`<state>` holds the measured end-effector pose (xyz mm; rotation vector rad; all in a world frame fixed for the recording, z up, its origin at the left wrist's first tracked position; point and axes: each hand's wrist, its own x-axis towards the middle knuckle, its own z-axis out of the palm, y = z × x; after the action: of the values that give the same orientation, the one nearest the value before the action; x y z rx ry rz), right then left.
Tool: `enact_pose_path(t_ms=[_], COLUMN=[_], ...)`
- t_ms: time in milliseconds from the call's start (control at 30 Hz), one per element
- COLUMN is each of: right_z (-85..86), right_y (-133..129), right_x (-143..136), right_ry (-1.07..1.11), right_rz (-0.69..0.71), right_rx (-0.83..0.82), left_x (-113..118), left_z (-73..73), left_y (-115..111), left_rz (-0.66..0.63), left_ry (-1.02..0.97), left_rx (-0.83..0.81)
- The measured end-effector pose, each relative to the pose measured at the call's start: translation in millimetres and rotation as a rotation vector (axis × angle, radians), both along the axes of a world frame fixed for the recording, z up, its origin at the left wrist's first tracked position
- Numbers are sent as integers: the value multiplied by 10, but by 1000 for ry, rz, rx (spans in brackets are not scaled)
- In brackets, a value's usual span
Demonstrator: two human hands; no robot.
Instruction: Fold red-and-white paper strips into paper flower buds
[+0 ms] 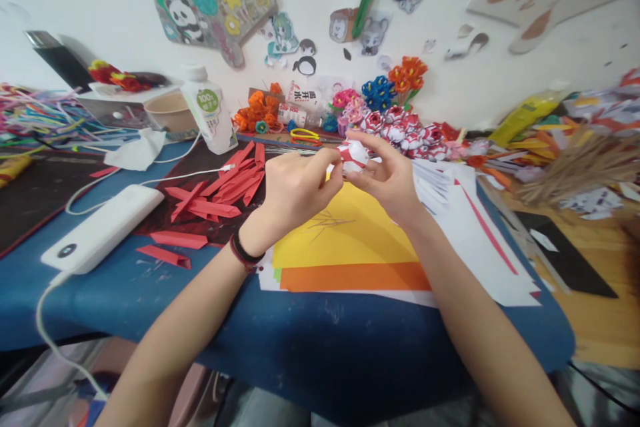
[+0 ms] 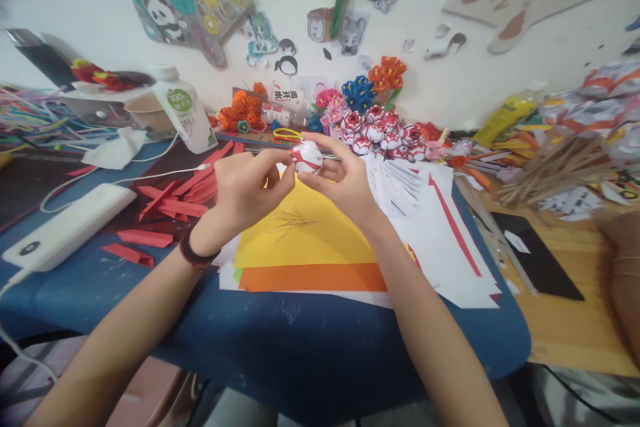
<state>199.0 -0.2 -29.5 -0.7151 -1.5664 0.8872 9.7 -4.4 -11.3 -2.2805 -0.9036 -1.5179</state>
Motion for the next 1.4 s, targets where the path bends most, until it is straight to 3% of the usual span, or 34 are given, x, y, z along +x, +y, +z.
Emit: enact_pose_path(t_ms=[133, 233, 633, 933, 1200, 1400], right_z=[13, 3, -24, -18, -21, 5], right_y=[6, 17, 12, 22, 36, 14], right_x=[38, 60, 76, 85, 107, 90], right_ry=[9, 17, 26, -30, -81, -85], right_rz=[28, 66, 166, 95, 56, 76], right_rx=[8, 24, 27, 50, 87, 83], left_x=[-19, -34, -23, -49, -43, -28], left_z=[86, 127, 140, 114, 139, 121], left_y=[-29, -38, -61, -22, -16, -25], left_rz=[-187, -236, -274, -292, -396, -379], left_ry=[-145, -183, -182, -155, -153, -137], left_rx=[-315, -452, -492, -514, -637, -627])
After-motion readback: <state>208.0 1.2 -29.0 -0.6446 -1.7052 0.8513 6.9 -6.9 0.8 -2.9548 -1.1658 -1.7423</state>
